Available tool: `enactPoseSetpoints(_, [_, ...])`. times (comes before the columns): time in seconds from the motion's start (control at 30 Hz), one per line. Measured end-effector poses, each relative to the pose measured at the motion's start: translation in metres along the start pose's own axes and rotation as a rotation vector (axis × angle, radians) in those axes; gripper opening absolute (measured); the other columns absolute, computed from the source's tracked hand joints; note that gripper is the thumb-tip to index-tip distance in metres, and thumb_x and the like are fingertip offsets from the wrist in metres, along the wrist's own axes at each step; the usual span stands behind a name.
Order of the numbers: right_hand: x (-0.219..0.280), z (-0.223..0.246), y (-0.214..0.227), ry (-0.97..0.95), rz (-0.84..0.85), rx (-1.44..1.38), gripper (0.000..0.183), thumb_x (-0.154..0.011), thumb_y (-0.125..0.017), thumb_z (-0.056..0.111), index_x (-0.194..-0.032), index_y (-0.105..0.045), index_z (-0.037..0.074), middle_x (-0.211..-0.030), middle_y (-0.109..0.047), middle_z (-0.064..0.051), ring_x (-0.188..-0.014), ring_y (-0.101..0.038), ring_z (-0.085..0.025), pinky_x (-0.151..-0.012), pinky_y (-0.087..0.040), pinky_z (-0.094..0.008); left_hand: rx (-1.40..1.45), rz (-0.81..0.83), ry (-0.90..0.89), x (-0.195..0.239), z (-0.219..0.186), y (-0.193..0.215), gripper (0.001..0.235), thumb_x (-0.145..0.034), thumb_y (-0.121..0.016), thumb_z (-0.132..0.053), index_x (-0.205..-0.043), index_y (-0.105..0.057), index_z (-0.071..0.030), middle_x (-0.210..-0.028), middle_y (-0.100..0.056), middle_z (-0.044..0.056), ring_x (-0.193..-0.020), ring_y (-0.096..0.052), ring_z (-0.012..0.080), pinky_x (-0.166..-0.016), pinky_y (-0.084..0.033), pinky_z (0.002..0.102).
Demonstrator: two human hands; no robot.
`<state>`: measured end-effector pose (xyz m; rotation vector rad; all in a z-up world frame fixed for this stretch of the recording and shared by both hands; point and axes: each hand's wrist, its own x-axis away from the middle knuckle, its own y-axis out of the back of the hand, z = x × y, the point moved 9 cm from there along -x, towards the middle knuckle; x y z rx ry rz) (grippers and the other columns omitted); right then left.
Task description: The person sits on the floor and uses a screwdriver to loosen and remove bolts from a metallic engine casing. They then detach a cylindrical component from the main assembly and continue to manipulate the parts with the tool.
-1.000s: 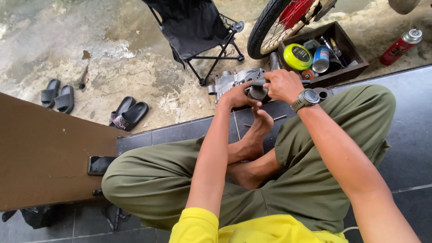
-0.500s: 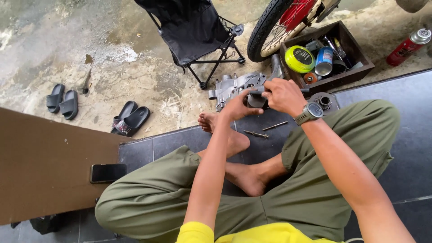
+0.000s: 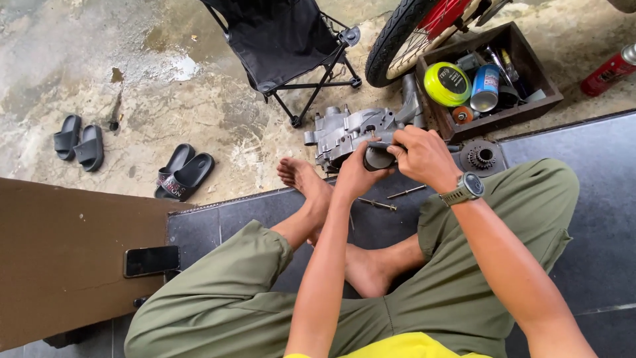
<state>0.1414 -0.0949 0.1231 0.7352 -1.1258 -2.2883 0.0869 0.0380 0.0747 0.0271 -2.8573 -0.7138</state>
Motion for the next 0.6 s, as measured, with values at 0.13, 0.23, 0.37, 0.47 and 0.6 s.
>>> enactPoseSetpoints(0.13, [0.002,0.000,-0.003,-0.009,-0.010,-0.034,0.022,-0.112,-0.058,0.028,-0.100,-0.065,0.012,-0.081,-0.056,-0.010,-0.070,-0.062,-0.038,-0.073,-0.049,-0.054,0.052,-0.028,-0.011,0.004,-0.001,-0.005,0.076,-0.087,-0.081,-0.035,-0.152,-0.044,-0.027,-0.138,-0.059,0.024,-0.129,-0.056,0.0524,-0.104,-0.051,0.069])
enactPoseSetpoints(0.23, [0.002,0.001,-0.001,-0.002,-0.019,-0.028,0.022,-0.112,-0.059,0.029,-0.100,-0.065,0.011,-0.082,-0.057,-0.008,-0.070,-0.063,-0.035,-0.073,-0.049,-0.052,0.068,-0.060,0.038,0.005,0.001,-0.008,0.079,-0.084,-0.083,-0.036,-0.152,-0.044,-0.030,-0.138,-0.057,0.024,-0.131,-0.055,0.0514,-0.108,-0.049,0.069])
enactPoseSetpoints(0.37, [0.001,0.000,-0.001,-0.002,-0.025,-0.052,0.022,-0.112,-0.059,0.028,-0.101,-0.065,0.010,-0.081,-0.056,-0.009,-0.067,-0.061,-0.035,-0.071,-0.048,-0.052,0.073,-0.087,0.034,0.003,0.008,-0.011,0.077,-0.084,-0.082,-0.036,-0.151,-0.044,-0.029,-0.133,-0.057,0.025,-0.128,-0.057,0.0522,-0.105,-0.049,0.070])
enactPoseSetpoints(0.47, [0.001,0.000,-0.001,-0.013,-0.033,-0.059,0.022,-0.112,-0.059,0.028,-0.100,-0.065,0.011,-0.081,-0.056,-0.009,-0.066,-0.060,-0.034,-0.069,-0.047,-0.052,0.057,-0.101,0.038,0.001,0.010,-0.010,0.078,-0.082,-0.083,-0.038,-0.149,-0.045,-0.030,-0.130,-0.058,0.025,-0.125,-0.059,0.0522,-0.103,-0.050,0.070])
enactPoseSetpoints(0.6, [0.006,-0.001,-0.002,-0.034,-0.039,-0.057,0.021,-0.112,-0.057,0.027,-0.100,-0.064,0.011,-0.082,-0.055,-0.008,-0.067,-0.060,-0.034,-0.070,-0.046,-0.052,0.101,-0.094,0.034,0.003,0.012,-0.011,0.075,-0.084,-0.082,-0.035,-0.149,-0.045,-0.028,-0.129,-0.057,0.028,-0.125,-0.057,0.0544,-0.102,-0.049,0.071])
